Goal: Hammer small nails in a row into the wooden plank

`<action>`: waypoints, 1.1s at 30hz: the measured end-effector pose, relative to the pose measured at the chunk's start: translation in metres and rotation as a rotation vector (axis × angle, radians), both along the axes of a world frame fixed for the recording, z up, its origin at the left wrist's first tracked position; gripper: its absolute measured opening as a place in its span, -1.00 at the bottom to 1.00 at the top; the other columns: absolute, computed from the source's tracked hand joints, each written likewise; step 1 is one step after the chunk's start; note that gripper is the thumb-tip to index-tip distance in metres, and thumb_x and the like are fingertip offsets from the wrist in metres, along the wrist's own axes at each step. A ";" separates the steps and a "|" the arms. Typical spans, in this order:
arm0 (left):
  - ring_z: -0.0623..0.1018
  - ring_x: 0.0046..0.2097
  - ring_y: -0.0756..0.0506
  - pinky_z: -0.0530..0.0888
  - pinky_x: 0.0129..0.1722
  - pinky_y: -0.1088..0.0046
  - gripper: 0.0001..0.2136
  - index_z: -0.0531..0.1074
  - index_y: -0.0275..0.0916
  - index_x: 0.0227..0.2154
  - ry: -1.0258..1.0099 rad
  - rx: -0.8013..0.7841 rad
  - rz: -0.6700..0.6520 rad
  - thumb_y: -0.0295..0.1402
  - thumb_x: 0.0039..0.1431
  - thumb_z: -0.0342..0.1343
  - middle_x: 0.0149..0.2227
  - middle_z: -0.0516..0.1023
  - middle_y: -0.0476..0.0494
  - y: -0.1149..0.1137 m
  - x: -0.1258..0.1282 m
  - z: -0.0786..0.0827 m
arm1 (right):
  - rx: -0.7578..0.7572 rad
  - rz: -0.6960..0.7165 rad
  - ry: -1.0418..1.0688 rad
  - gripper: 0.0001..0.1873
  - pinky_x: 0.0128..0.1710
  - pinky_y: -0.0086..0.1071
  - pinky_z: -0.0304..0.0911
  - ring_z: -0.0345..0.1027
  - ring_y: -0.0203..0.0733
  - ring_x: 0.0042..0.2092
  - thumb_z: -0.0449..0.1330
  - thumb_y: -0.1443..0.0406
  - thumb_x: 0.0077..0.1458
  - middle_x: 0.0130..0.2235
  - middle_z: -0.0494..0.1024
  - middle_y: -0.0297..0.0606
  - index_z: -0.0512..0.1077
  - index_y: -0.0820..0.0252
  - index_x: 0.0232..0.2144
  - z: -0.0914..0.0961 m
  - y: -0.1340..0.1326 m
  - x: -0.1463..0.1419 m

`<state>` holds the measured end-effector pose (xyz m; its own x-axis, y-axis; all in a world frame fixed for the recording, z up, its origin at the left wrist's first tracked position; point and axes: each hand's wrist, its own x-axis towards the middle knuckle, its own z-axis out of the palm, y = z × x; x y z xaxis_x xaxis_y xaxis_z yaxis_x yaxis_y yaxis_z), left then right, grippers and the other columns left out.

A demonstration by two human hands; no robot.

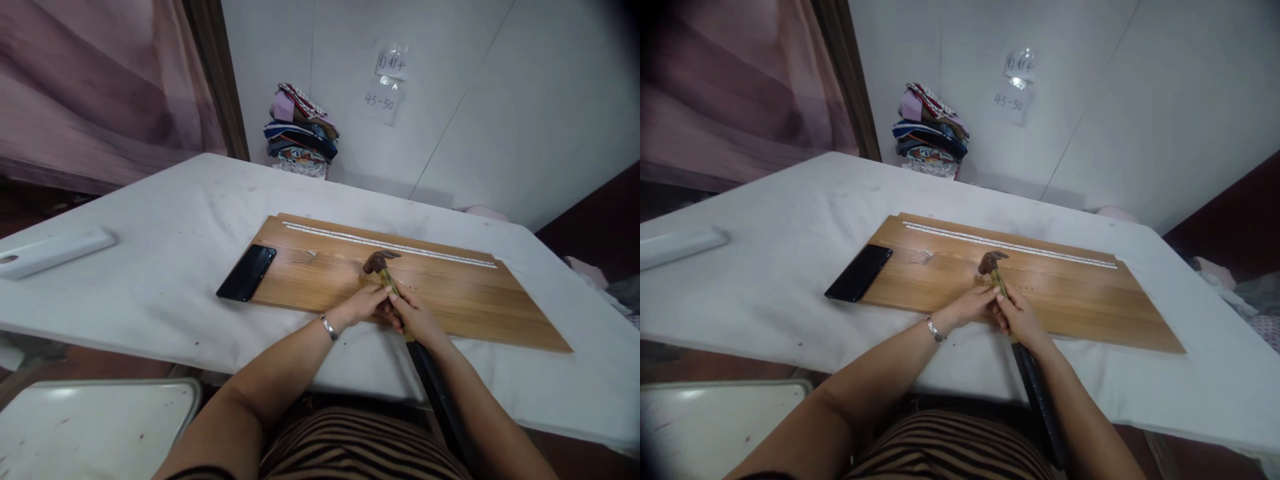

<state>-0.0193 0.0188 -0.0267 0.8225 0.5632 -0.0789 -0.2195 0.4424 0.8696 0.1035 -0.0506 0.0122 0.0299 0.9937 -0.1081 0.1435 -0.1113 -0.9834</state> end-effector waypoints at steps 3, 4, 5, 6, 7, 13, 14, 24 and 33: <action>0.44 -0.47 0.02 0.41 -0.31 0.39 -0.51 0.30 -0.31 -0.41 -0.006 -0.001 0.003 0.11 -0.04 0.15 -0.54 0.34 0.03 -0.001 0.000 0.000 | 0.003 0.001 -0.008 -0.64 -0.79 -0.54 0.05 0.09 -0.48 -0.71 0.09 0.02 0.09 -0.51 0.31 -0.49 0.28 0.16 -0.21 -0.001 0.000 0.000; 0.44 -0.47 0.02 0.41 -0.31 0.39 -0.51 0.30 -0.31 -0.40 -0.004 -0.005 0.012 0.11 -0.03 0.14 -0.54 0.34 0.03 -0.001 0.000 0.000 | -0.005 0.003 -0.005 -0.64 -0.80 -0.54 0.05 0.09 -0.47 -0.72 0.09 0.02 0.09 -0.51 0.31 -0.49 0.28 0.16 -0.21 -0.001 0.000 0.000; 0.44 -0.46 0.02 0.41 -0.30 0.39 -0.52 0.31 -0.31 -0.39 -0.002 -0.009 0.018 0.10 -0.01 0.13 -0.54 0.34 0.03 -0.001 0.000 0.000 | -0.014 0.006 -0.001 -0.63 -0.79 -0.54 0.05 0.09 -0.47 -0.71 0.09 0.02 0.09 -0.52 0.31 -0.49 0.28 0.16 -0.21 -0.001 0.000 0.000; 0.44 -0.46 0.02 0.41 -0.30 0.39 -0.52 0.31 -0.31 -0.39 0.000 -0.011 0.018 0.10 -0.01 0.13 -0.54 0.34 0.03 -0.001 -0.001 0.000 | -0.018 0.005 0.004 -0.63 -0.79 -0.54 0.06 0.10 -0.46 -0.71 0.10 0.02 0.08 -0.52 0.31 -0.49 0.29 0.16 -0.21 0.000 -0.001 0.000; 0.44 -0.46 0.01 0.41 -0.30 0.38 -0.52 0.32 -0.31 -0.38 0.000 -0.009 0.011 0.10 -0.01 0.13 -0.54 0.34 0.03 -0.001 -0.001 0.000 | -0.017 0.003 0.005 -0.63 -0.79 -0.53 0.06 0.10 -0.46 -0.71 0.09 0.02 0.08 -0.52 0.31 -0.49 0.29 0.16 -0.20 0.000 -0.001 -0.001; 0.46 -0.45 -0.01 0.41 -0.28 0.37 -0.51 0.34 -0.32 -0.35 -0.001 -0.003 -0.016 0.10 0.00 0.12 -0.55 0.35 0.01 -0.001 -0.001 0.002 | 0.001 0.000 -0.037 -0.65 -0.79 -0.54 0.04 0.09 -0.47 -0.72 0.09 0.02 0.08 -0.53 0.31 -0.48 0.29 0.17 -0.28 0.002 0.000 -0.002; 0.46 -0.45 -0.01 0.41 -0.28 0.37 -0.51 0.34 -0.32 -0.35 0.002 -0.005 -0.015 0.10 0.00 0.12 -0.54 0.35 0.01 -0.001 -0.001 0.002 | -0.006 0.003 -0.033 -0.65 -0.80 -0.54 0.04 0.08 -0.48 -0.72 0.10 0.01 0.07 -0.53 0.31 -0.48 0.29 0.17 -0.30 0.003 0.000 -0.002; 0.47 -0.48 0.01 0.43 -0.30 0.36 -0.51 0.29 -0.30 -0.39 0.005 -0.034 0.003 0.11 -0.04 0.14 -0.54 0.33 0.05 -0.002 0.000 0.002 | -0.019 0.003 0.014 -0.61 -0.79 -0.55 0.05 0.09 -0.47 -0.71 0.10 0.00 0.07 -0.52 0.30 -0.49 0.29 0.16 -0.19 -0.001 0.000 0.000; 0.47 -0.49 0.00 0.44 -0.31 0.35 -0.48 0.28 -0.30 -0.41 -0.003 -0.044 0.004 0.13 -0.09 0.16 -0.55 0.33 0.05 -0.001 0.000 0.003 | -0.010 -0.003 -0.013 -0.59 -0.79 -0.55 0.07 0.10 -0.47 -0.71 0.10 0.01 0.08 -0.51 0.31 -0.48 0.28 0.16 -0.16 0.003 -0.001 -0.002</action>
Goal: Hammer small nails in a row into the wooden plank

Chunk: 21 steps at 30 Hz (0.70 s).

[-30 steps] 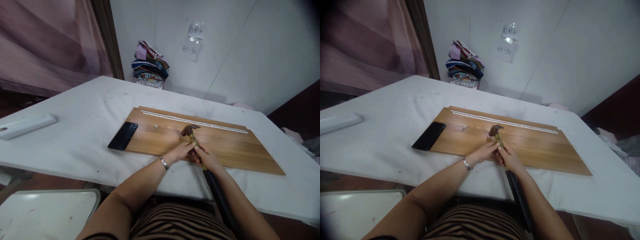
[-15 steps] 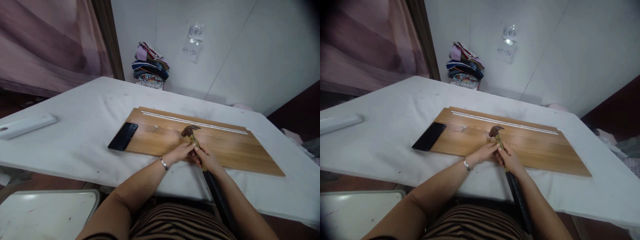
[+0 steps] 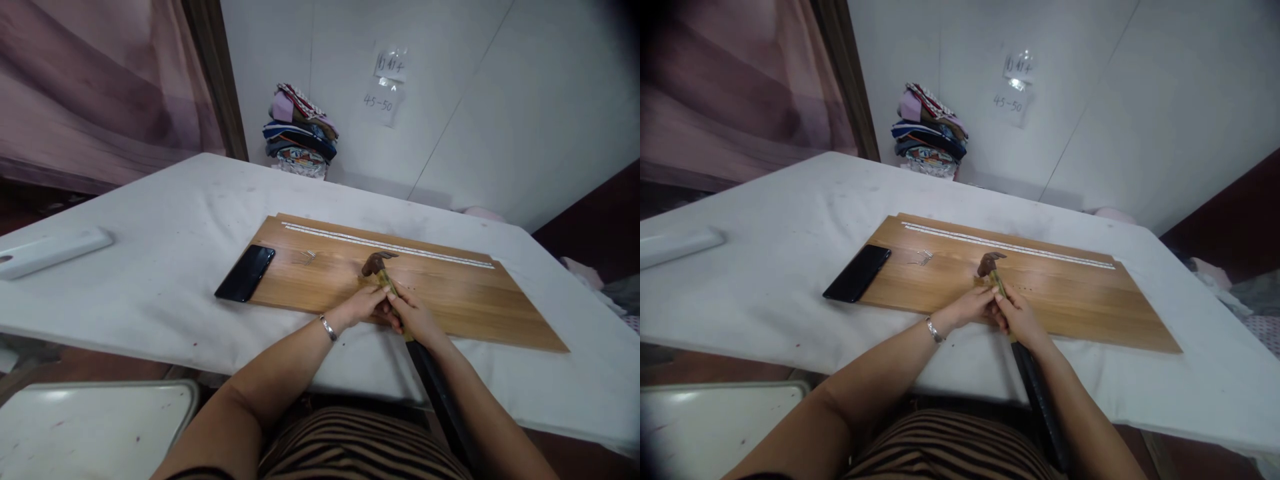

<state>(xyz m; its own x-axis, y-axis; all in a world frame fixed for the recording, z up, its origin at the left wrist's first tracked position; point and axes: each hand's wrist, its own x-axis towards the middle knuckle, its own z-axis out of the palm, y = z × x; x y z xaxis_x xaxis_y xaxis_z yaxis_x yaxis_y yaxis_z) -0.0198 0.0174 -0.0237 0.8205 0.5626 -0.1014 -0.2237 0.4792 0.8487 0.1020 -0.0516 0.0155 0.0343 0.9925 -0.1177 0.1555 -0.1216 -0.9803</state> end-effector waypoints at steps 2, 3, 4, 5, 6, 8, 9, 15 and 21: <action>0.47 -0.50 0.00 0.44 -0.32 0.35 -0.48 0.28 -0.30 -0.41 -0.009 0.002 -0.013 0.14 -0.10 0.17 -0.55 0.33 0.06 0.000 0.001 -0.001 | 0.013 0.000 -0.003 -0.57 -0.78 -0.55 0.08 0.10 -0.47 -0.70 0.09 0.01 0.09 -0.51 0.31 -0.48 0.27 0.15 -0.11 0.000 0.000 0.000; 0.47 -0.50 -0.01 0.44 -0.32 0.34 -0.48 0.28 -0.29 -0.41 -0.016 -0.001 -0.025 0.13 -0.10 0.17 -0.55 0.33 0.06 0.001 0.001 -0.001 | 0.021 0.001 -0.011 -0.57 -0.78 -0.55 0.08 0.10 -0.47 -0.70 0.09 0.01 0.09 -0.50 0.31 -0.48 0.27 0.15 -0.11 0.000 0.000 0.000; 0.48 -0.50 -0.01 0.44 -0.32 0.34 -0.48 0.27 -0.29 -0.40 -0.021 -0.004 -0.031 0.13 -0.09 0.17 -0.55 0.33 0.06 0.001 0.001 -0.001 | 0.025 0.002 -0.020 -0.58 -0.78 -0.55 0.08 0.10 -0.47 -0.71 0.09 0.01 0.09 -0.50 0.31 -0.48 0.28 0.16 -0.12 0.000 0.000 0.000; 0.48 -0.50 -0.01 0.44 -0.32 0.34 -0.49 0.27 -0.29 -0.40 -0.021 -0.006 -0.030 0.13 -0.09 0.17 -0.55 0.33 0.06 0.001 0.001 -0.001 | 0.022 0.004 -0.026 -0.59 -0.79 -0.55 0.07 0.10 -0.47 -0.71 0.09 0.01 0.09 -0.51 0.31 -0.48 0.29 0.16 -0.14 0.000 0.000 0.000; 0.48 -0.50 -0.01 0.44 -0.32 0.34 -0.49 0.27 -0.29 -0.40 -0.018 -0.008 -0.024 0.12 -0.08 0.16 -0.55 0.33 0.06 0.000 0.001 -0.001 | 0.015 0.004 -0.028 -0.60 -0.79 -0.55 0.06 0.09 -0.47 -0.71 0.09 0.01 0.09 -0.51 0.31 -0.48 0.29 0.16 -0.16 -0.001 0.000 0.000; 0.48 -0.49 -0.01 0.44 -0.31 0.34 -0.49 0.28 -0.30 -0.38 -0.007 -0.010 -0.010 0.11 -0.06 0.16 -0.55 0.33 0.05 0.000 0.001 -0.001 | 0.002 0.004 -0.020 -0.61 -0.80 -0.54 0.04 0.08 -0.47 -0.72 0.09 0.02 0.08 -0.52 0.30 -0.49 0.30 0.17 -0.17 -0.001 0.001 0.001; 0.48 -0.48 0.00 0.44 -0.31 0.35 -0.50 0.29 -0.30 -0.37 -0.005 -0.009 -0.007 0.11 -0.06 0.16 -0.55 0.33 0.05 0.000 0.001 -0.001 | 0.004 0.004 -0.013 -0.61 -0.79 -0.54 0.05 0.08 -0.47 -0.71 0.08 0.02 0.09 -0.52 0.30 -0.49 0.30 0.17 -0.17 -0.001 0.001 0.000; 0.47 -0.48 0.00 0.44 -0.30 0.34 -0.49 0.29 -0.31 -0.38 -0.008 0.009 -0.008 0.12 -0.05 0.15 -0.54 0.33 0.04 0.000 -0.001 0.001 | -0.001 -0.014 -0.001 -0.59 -0.78 -0.53 0.04 0.08 -0.47 -0.71 0.09 0.03 0.08 -0.52 0.30 -0.48 0.31 0.18 -0.14 -0.002 0.000 0.000; 0.46 -0.47 0.01 0.42 -0.31 0.37 -0.50 0.30 -0.30 -0.39 0.006 0.031 -0.014 0.12 -0.05 0.15 -0.53 0.33 0.03 0.000 -0.001 0.000 | 0.013 -0.005 -0.020 -0.60 -0.77 -0.56 0.05 0.07 -0.48 -0.70 0.07 0.03 0.11 -0.53 0.29 -0.49 0.30 0.17 -0.12 0.000 -0.001 0.000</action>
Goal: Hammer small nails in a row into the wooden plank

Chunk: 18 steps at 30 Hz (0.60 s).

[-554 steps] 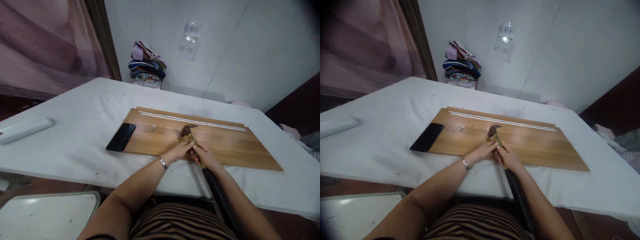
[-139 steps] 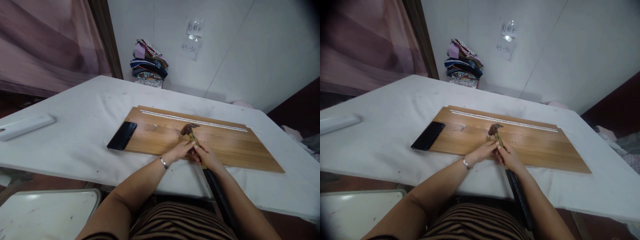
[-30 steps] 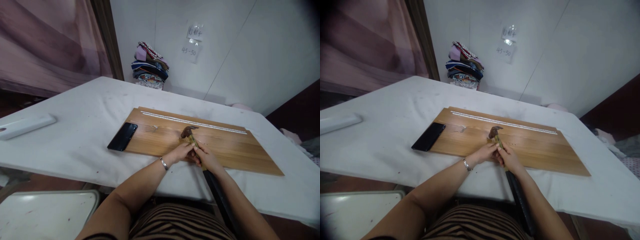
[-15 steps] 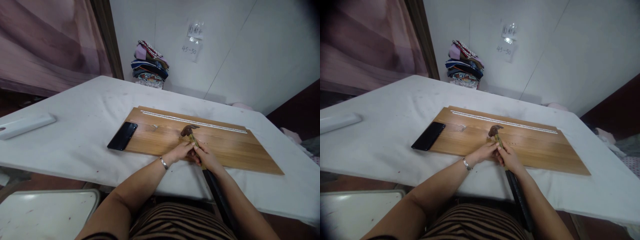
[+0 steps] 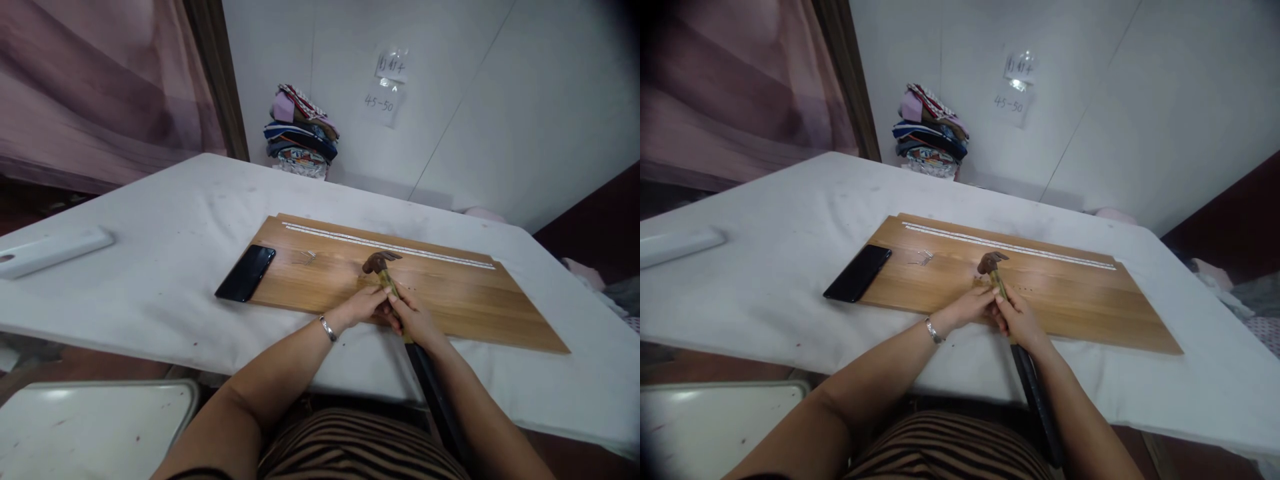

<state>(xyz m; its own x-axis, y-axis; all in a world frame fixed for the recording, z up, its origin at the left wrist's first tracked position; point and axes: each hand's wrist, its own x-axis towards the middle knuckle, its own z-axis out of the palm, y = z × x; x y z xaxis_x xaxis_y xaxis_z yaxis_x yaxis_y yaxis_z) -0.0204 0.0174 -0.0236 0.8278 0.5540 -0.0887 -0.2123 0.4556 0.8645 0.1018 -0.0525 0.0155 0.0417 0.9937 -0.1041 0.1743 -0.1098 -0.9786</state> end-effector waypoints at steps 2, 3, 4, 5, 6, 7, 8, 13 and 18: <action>0.45 -0.47 0.01 0.42 -0.31 0.37 -0.50 0.28 -0.30 -0.40 -0.006 -0.012 0.012 0.11 -0.04 0.14 -0.53 0.33 0.04 0.000 0.000 -0.001 | -0.006 0.006 -0.001 -0.60 -0.78 -0.56 0.05 0.08 -0.48 -0.70 0.08 0.03 0.10 -0.53 0.29 -0.48 0.30 0.16 -0.12 0.001 0.000 0.000; 0.45 -0.48 0.02 0.42 -0.31 0.37 -0.51 0.28 -0.29 -0.40 -0.007 -0.017 0.018 0.11 -0.04 0.14 -0.53 0.32 0.04 0.000 0.001 -0.001 | -0.016 0.004 0.002 -0.59 -0.79 -0.56 0.05 0.09 -0.48 -0.70 0.08 0.02 0.09 -0.52 0.29 -0.48 0.29 0.16 -0.12 0.001 0.000 0.000; 0.45 -0.48 0.02 0.42 -0.31 0.37 -0.50 0.28 -0.29 -0.40 -0.007 -0.018 0.020 0.12 -0.04 0.14 -0.54 0.32 0.05 0.000 0.001 -0.001 | -0.022 0.000 0.005 -0.59 -0.79 -0.56 0.05 0.09 -0.47 -0.70 0.09 0.02 0.09 -0.52 0.29 -0.48 0.29 0.15 -0.12 0.001 0.000 0.000; 0.45 -0.47 0.02 0.41 -0.31 0.38 -0.50 0.28 -0.29 -0.40 -0.005 -0.015 0.017 0.12 -0.04 0.14 -0.53 0.32 0.05 0.000 0.001 -0.001 | -0.022 -0.003 0.008 -0.59 -0.79 -0.56 0.05 0.09 -0.47 -0.70 0.09 0.02 0.09 -0.52 0.29 -0.49 0.29 0.15 -0.13 0.001 0.000 0.000; 0.45 -0.47 0.02 0.41 -0.31 0.38 -0.50 0.28 -0.30 -0.40 -0.003 -0.009 0.012 0.11 -0.05 0.15 -0.53 0.32 0.05 0.000 0.001 -0.002 | -0.016 -0.002 0.010 -0.60 -0.78 -0.56 0.06 0.09 -0.47 -0.70 0.09 0.02 0.09 -0.52 0.29 -0.49 0.28 0.16 -0.14 0.000 0.000 0.000; 0.45 -0.47 0.02 0.41 -0.31 0.38 -0.50 0.28 -0.30 -0.40 -0.004 -0.003 0.009 0.12 -0.05 0.15 -0.53 0.32 0.04 0.000 0.001 -0.002 | -0.007 0.002 0.010 -0.61 -0.78 -0.56 0.07 0.08 -0.48 -0.70 0.09 0.01 0.10 -0.52 0.30 -0.48 0.28 0.16 -0.16 0.000 0.000 0.000; 0.44 -0.46 0.02 0.41 -0.31 0.39 -0.50 0.29 -0.30 -0.40 -0.004 0.002 0.009 0.12 -0.05 0.15 -0.53 0.32 0.04 0.000 0.001 -0.001 | 0.001 0.008 0.010 -0.62 -0.77 -0.56 0.07 0.08 -0.48 -0.70 0.08 0.01 0.11 -0.51 0.30 -0.48 0.28 0.16 -0.17 -0.001 0.001 0.001; 0.44 -0.46 0.01 0.40 -0.30 0.38 -0.50 0.29 -0.29 -0.40 0.009 -0.008 0.028 0.12 -0.05 0.14 -0.54 0.32 0.04 0.000 0.001 -0.001 | -0.027 0.016 0.025 -0.63 -0.78 -0.56 0.05 0.09 -0.48 -0.70 0.09 0.01 0.09 -0.51 0.30 -0.48 0.29 0.16 -0.22 -0.001 0.001 0.001; 0.45 -0.44 0.00 0.39 -0.30 0.38 -0.50 0.29 -0.30 -0.40 0.018 0.007 0.020 0.12 -0.04 0.14 -0.53 0.33 0.03 0.000 0.001 -0.001 | 0.000 0.016 0.030 -0.60 -0.77 -0.54 0.05 0.07 -0.47 -0.70 0.08 0.02 0.11 -0.51 0.31 -0.48 0.29 0.15 -0.12 -0.002 0.001 0.001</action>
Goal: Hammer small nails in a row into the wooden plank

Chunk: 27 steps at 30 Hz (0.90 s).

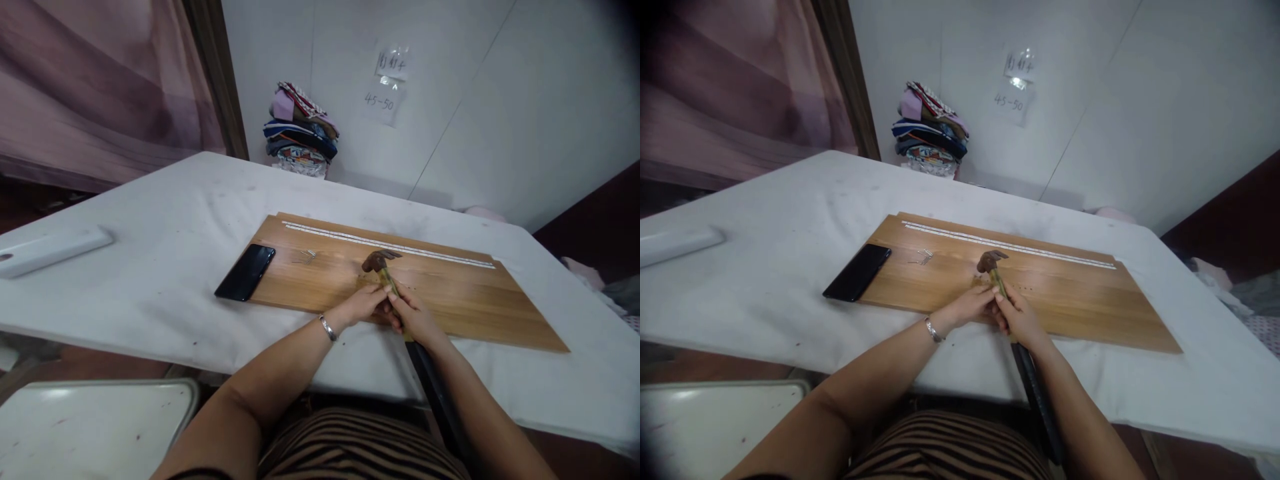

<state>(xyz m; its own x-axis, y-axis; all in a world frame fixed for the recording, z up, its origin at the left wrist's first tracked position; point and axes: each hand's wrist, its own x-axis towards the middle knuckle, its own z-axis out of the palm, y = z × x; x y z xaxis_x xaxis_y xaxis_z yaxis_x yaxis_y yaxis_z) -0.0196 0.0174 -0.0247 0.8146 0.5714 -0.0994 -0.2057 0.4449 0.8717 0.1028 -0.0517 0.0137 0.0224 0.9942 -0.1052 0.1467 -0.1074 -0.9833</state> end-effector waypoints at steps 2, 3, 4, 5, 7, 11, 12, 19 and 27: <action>0.45 -0.45 0.00 0.40 -0.29 0.37 -0.50 0.29 -0.29 -0.39 -0.010 -0.012 0.005 0.12 -0.05 0.14 -0.53 0.32 0.03 0.000 0.000 0.000 | -0.016 0.002 -0.005 -0.61 -0.78 -0.54 0.05 0.08 -0.47 -0.71 0.09 0.01 0.09 -0.52 0.31 -0.48 0.30 0.15 -0.15 0.000 0.000 0.000; 0.45 -0.45 0.00 0.40 -0.29 0.37 -0.49 0.29 -0.29 -0.39 -0.012 -0.017 0.004 0.13 -0.06 0.14 -0.53 0.32 0.04 0.000 0.000 0.000 | -0.025 -0.004 -0.007 -0.60 -0.78 -0.54 0.05 0.08 -0.47 -0.71 0.10 0.01 0.08 -0.53 0.30 -0.48 0.31 0.15 -0.16 0.001 0.000 0.000; 0.45 -0.45 0.01 0.40 -0.29 0.37 -0.49 0.29 -0.29 -0.39 -0.012 -0.018 0.005 0.13 -0.06 0.14 -0.53 0.32 0.04 0.000 0.000 0.001 | -0.029 -0.010 -0.009 -0.59 -0.79 -0.54 0.06 0.07 -0.47 -0.71 0.10 0.01 0.08 -0.54 0.29 -0.49 0.30 0.15 -0.14 0.001 0.000 -0.001; 0.45 -0.46 0.01 0.40 -0.30 0.37 -0.49 0.29 -0.29 -0.39 -0.009 -0.016 0.005 0.13 -0.07 0.15 -0.53 0.32 0.05 0.000 0.000 0.001 | -0.027 -0.014 -0.010 -0.58 -0.78 -0.54 0.06 0.07 -0.46 -0.71 0.09 0.01 0.08 -0.54 0.29 -0.50 0.29 0.15 -0.12 0.002 0.000 -0.001; 0.44 -0.45 0.01 0.39 -0.30 0.39 -0.49 0.29 -0.29 -0.39 -0.006 -0.003 0.005 0.13 -0.07 0.15 -0.53 0.32 0.04 0.000 0.000 0.001 | -0.012 -0.012 -0.012 -0.57 -0.78 -0.54 0.07 0.07 -0.46 -0.71 0.08 0.01 0.09 -0.53 0.30 -0.49 0.28 0.14 -0.09 0.002 0.000 -0.001; 0.45 -0.45 0.01 0.40 -0.31 0.39 -0.50 0.31 -0.30 -0.38 -0.004 0.000 0.008 0.11 -0.03 0.13 -0.53 0.33 0.03 0.000 0.000 0.000 | -0.019 -0.001 -0.022 -0.59 -0.78 -0.54 0.05 0.08 -0.46 -0.71 0.09 0.01 0.08 -0.52 0.31 -0.48 0.30 0.16 -0.15 0.002 0.000 0.000; 0.45 -0.45 0.00 0.40 -0.31 0.39 -0.50 0.31 -0.31 -0.37 -0.002 -0.001 0.011 0.12 -0.03 0.13 -0.53 0.33 0.03 0.000 0.000 0.000 | -0.024 0.000 -0.019 -0.60 -0.78 -0.53 0.05 0.08 -0.46 -0.71 0.09 0.01 0.08 -0.52 0.31 -0.48 0.30 0.16 -0.15 0.002 0.000 0.000; 0.45 -0.47 0.01 0.42 -0.30 0.38 -0.50 0.31 -0.31 -0.42 -0.021 0.001 0.008 0.13 -0.04 0.13 -0.54 0.34 0.02 0.000 0.001 0.000 | -0.011 -0.009 -0.047 -0.61 -0.77 -0.53 0.04 0.08 -0.47 -0.71 0.08 0.03 0.10 -0.52 0.32 -0.48 0.31 0.16 -0.15 0.003 -0.001 -0.001; 0.44 -0.48 0.01 0.41 -0.30 0.37 -0.48 0.29 -0.30 -0.41 -0.029 -0.005 -0.010 0.14 -0.07 0.15 -0.54 0.33 0.03 -0.001 0.000 0.002 | -0.004 -0.016 -0.031 -0.60 -0.78 -0.54 0.05 0.09 -0.47 -0.71 0.10 0.02 0.08 -0.52 0.31 -0.49 0.30 0.17 -0.14 0.002 0.000 0.000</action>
<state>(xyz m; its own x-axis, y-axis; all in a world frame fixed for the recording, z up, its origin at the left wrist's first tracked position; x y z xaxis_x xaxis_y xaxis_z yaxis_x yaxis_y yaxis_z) -0.0198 0.0169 -0.0223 0.8231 0.5625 -0.0782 -0.2265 0.4514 0.8631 0.1027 -0.0517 0.0155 0.0415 0.9933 -0.1082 0.1755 -0.1139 -0.9779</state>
